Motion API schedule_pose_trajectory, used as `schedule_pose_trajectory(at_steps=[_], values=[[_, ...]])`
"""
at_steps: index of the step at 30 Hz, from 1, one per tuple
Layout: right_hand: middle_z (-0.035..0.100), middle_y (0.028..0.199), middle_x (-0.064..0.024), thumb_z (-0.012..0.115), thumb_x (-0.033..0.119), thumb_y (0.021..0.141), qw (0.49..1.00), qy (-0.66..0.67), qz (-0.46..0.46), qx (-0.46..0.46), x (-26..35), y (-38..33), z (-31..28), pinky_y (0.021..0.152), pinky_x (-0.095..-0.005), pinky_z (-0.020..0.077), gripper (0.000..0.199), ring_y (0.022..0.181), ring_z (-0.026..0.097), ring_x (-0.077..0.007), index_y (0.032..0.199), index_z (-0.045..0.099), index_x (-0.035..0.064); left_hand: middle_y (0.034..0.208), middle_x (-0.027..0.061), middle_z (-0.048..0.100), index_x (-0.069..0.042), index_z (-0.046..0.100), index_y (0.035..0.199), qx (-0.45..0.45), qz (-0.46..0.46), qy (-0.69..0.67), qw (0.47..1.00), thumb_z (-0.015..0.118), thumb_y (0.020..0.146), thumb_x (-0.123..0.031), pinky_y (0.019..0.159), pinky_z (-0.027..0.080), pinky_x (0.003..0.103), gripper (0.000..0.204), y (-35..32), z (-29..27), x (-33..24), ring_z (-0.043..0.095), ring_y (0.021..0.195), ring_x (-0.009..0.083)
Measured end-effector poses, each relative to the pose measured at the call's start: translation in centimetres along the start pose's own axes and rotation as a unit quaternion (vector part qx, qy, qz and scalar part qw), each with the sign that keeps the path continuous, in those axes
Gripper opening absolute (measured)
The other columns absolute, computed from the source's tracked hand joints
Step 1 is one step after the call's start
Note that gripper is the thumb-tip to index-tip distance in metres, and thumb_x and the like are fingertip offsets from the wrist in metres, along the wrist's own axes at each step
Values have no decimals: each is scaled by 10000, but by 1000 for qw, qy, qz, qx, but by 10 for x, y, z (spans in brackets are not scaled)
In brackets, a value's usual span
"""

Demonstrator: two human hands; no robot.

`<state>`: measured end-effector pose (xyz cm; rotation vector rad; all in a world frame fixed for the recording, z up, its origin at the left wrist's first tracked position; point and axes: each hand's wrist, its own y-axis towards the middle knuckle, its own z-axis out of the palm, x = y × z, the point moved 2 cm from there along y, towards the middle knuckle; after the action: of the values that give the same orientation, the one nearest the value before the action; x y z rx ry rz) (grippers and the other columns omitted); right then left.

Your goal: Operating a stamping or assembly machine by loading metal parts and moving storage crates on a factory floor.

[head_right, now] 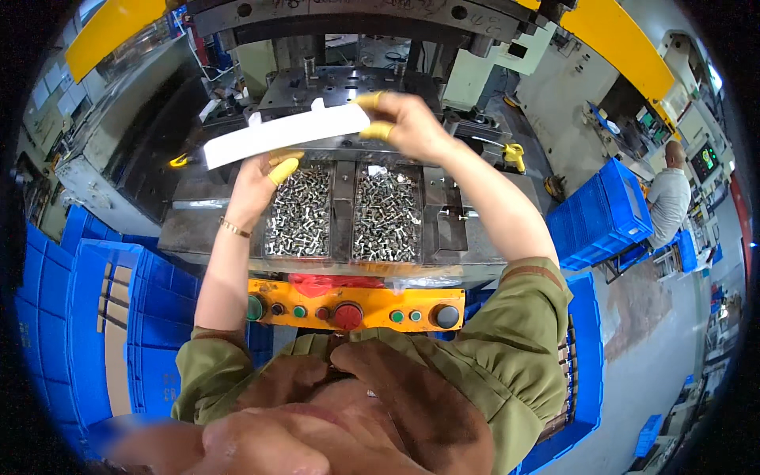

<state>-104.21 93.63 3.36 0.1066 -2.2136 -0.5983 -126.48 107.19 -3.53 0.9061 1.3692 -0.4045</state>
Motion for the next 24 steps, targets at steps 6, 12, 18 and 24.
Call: schedule_pose_trajectory(at_steps=[6, 12, 18, 24], values=[[634, 1141, -80, 654, -32, 806, 967, -185, -43, -168, -50, 22, -53, 872, -291, 459, 398, 974, 601, -210, 1197, 615, 34, 1185, 138, 622, 2, 505, 1286, -208, 209, 195, 935, 609, 868, -62, 915, 472, 294, 436, 50, -17, 8, 621, 1032, 234], [632, 1148, -99, 640, 0, 818, 962, -199, -38, -182, -85, 35, -55, 883, -326, 453, 389, 1004, 597, -263, 1201, 616, 63, 1300, 150, 548, -43, 496, 1312, -173, 279, 311, 892, 591, 885, -149, 955, 437, 312, 450, 143, -21, 21, 562, 1131, 287], [631, 1143, -97, 637, 28, 828, 973, -123, -1, -194, -107, 49, -55, 896, -334, 454, 375, 1003, 595, -275, 1198, 623, 86, 1300, 126, 556, -94, 571, 1263, -60, 84, 246, 964, 562, 892, -214, 975, 414, 358, 390, 181, -30, 22, 517, 1193, 310], [623, 1164, -92, 639, 112, 836, 944, -231, 23, -236, -122, 52, -55, 933, -369, 445, 303, 1103, 552, -290, 1138, 656, 97, 1258, 120, 587, -133, 658, 1169, -127, 158, 527, 825, 482, 924, -318, 1012, 367, 414, 354, 184, -14, 24, 520, 1194, 297]])
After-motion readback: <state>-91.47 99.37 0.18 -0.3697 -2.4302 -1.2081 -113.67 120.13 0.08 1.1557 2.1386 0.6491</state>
